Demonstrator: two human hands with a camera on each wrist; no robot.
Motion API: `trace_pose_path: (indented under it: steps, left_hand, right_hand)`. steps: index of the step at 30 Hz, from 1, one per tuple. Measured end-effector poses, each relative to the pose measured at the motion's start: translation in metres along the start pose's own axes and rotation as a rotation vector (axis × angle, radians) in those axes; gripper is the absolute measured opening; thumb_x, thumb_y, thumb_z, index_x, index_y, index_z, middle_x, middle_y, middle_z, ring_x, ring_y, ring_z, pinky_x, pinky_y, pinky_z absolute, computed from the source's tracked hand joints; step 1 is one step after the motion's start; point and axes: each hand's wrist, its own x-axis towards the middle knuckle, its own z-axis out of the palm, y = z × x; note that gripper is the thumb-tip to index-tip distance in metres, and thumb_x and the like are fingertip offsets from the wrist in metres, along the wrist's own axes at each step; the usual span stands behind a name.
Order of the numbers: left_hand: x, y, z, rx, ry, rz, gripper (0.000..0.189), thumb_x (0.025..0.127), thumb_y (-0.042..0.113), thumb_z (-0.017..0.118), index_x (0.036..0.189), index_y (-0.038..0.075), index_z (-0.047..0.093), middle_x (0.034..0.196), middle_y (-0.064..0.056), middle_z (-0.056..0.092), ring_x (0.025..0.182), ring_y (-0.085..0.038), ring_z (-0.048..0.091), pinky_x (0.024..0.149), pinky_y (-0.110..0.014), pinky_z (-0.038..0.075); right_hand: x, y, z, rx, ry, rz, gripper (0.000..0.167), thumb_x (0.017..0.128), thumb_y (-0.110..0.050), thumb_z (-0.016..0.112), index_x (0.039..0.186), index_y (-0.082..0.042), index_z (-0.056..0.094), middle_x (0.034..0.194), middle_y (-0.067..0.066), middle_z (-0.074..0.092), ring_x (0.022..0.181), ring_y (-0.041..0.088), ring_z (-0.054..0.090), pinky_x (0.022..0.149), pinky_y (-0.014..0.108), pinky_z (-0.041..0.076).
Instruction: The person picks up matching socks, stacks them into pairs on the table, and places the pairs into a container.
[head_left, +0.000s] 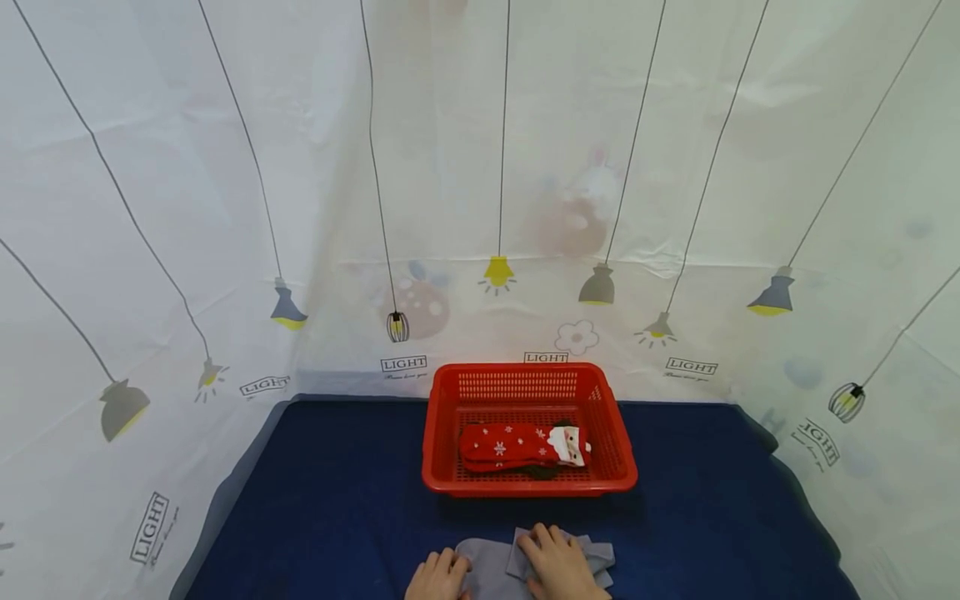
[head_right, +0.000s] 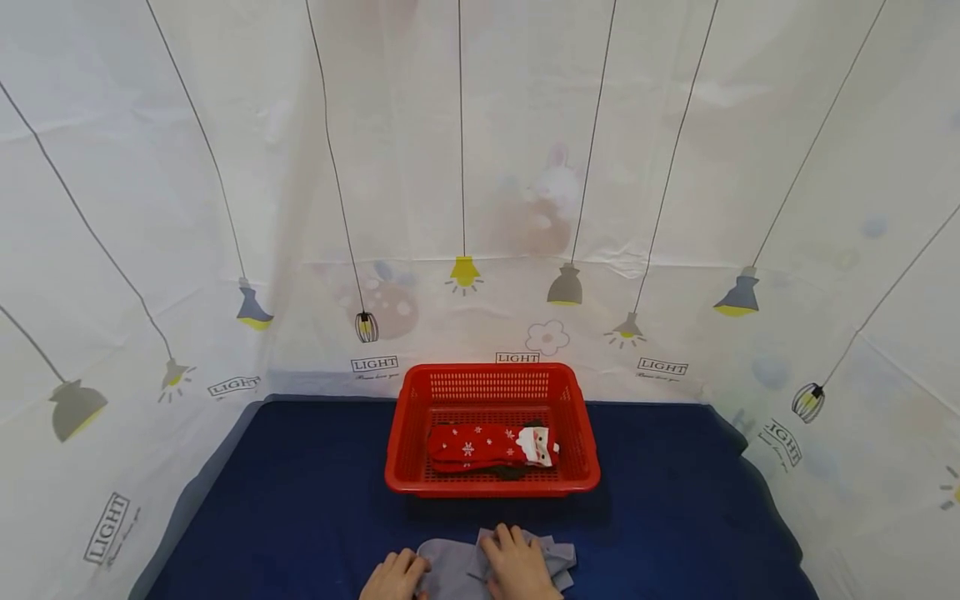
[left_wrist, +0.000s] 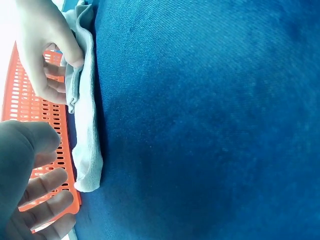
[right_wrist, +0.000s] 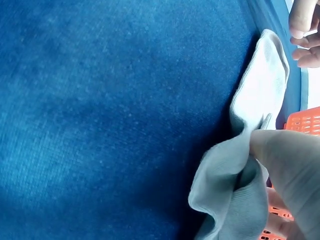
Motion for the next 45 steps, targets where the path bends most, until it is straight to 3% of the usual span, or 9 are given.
trace_pose_path:
  steps: [6,15,25,32,42,45]
  left_hand:
    - [0.000,0.001,-0.002,0.006,-0.030,-0.007,0.018,0.074,0.027,0.070,0.084,0.019,0.057,0.073,0.005,0.042,0.059,-0.009,0.033,0.052,-0.023,0.030]
    - [0.000,0.001,-0.002,0.011,-0.018,-0.012,0.018,0.073,0.026,0.070,0.083,0.018,0.057,0.074,0.006,0.043,0.059,-0.009,0.034,0.052,-0.023,0.030]
    - [0.003,0.001,-0.002,-0.004,-0.042,-0.007,0.017,0.072,0.023,0.069,0.083,0.019,0.057,0.074,0.006,0.041,0.059,-0.009,0.033,0.052,-0.023,0.030]
    - [0.004,0.001,-0.002,-0.026,-0.095,-0.028,0.015,0.075,0.024,0.068,0.084,0.019,0.058,0.074,0.007,0.042,0.060,-0.009,0.033,0.053,-0.024,0.030]
    - [0.003,0.000,-0.001,-0.016,-0.018,0.010,0.016,0.072,0.023,0.069,0.084,0.019,0.059,0.073,0.006,0.042,0.058,-0.008,0.033,0.051,-0.023,0.029]
    - [0.003,0.001,-0.002,-0.015,-0.024,0.010,0.016,0.072,0.023,0.068,0.084,0.019,0.059,0.073,0.006,0.043,0.058,-0.008,0.033,0.051,-0.022,0.030]
  right_hand:
    - [0.003,0.000,-0.004,0.013,0.006,-0.003,0.034,0.075,-0.032,0.072,0.104,-0.024,0.056,0.094,-0.001,0.048,0.079,0.018,0.047,0.054,0.038,0.041]
    - [0.009,0.004,-0.003,0.071,0.069,-0.017,0.024,0.076,-0.019,0.070,0.094,-0.021,0.054,0.083,-0.002,0.049,0.067,0.016,0.050,0.045,0.030,0.035]
    - [0.011,0.004,-0.004,0.004,0.111,-0.039,0.017,0.080,-0.015,0.067,0.093,-0.016,0.056,0.078,0.000,0.051,0.060,0.015,0.050,0.046,0.027,0.039]
    - [0.009,-0.003,-0.022,0.024,0.117,-0.084,0.010,0.082,-0.013,0.062,0.088,-0.016,0.055,0.076,-0.001,0.049,0.058,0.013,0.047,0.047,0.026,0.037]
    - [0.013,-0.012,-0.056,-0.001,0.116,-0.172,0.016,0.082,-0.012,0.064,0.090,-0.018,0.052,0.079,-0.004,0.046,0.062,0.009,0.046,0.050,0.022,0.037]
    - [0.014,-0.017,-0.064,0.005,0.104,-0.183,0.017,0.082,-0.012,0.064,0.092,-0.018,0.052,0.080,-0.005,0.046,0.063,0.009,0.045,0.052,0.021,0.038]
